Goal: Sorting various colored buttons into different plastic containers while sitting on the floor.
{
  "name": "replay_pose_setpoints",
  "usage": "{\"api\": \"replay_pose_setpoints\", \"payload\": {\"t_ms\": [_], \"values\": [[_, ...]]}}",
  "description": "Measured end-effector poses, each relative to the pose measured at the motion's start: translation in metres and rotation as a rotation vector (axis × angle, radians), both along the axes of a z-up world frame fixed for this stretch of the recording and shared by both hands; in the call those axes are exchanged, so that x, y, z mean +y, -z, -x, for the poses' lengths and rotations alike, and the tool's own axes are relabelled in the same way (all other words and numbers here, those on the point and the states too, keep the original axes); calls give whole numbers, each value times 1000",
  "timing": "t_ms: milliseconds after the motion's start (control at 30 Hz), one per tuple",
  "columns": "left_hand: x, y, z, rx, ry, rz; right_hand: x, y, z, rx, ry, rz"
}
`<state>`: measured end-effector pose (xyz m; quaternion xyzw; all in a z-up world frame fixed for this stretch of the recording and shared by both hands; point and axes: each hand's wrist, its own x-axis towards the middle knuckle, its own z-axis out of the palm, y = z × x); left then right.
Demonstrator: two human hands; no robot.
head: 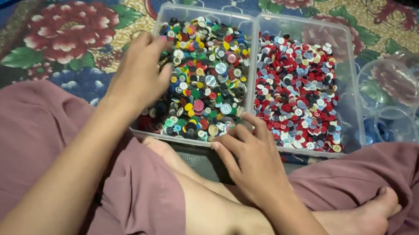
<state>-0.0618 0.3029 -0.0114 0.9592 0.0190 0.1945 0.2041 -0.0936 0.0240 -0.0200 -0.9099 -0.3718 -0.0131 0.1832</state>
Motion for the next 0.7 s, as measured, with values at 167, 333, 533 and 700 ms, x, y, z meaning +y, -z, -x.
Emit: {"api": "replay_pose_setpoints", "payload": {"t_ms": [167, 333, 533, 700], "values": [[-26, 2, -54, 332, -122, 355, 1, 3, 0, -3, 6, 12], [-46, 26, -63, 509, -174, 304, 0, 2, 0, -5, 2, 1], [-50, 10, -16, 660, 6, 72, 7, 2, -1, -82, 4, 14], [-24, -31, -13, 590, 21, 265, 36, -19, -18, -19, -59, -245]]}}
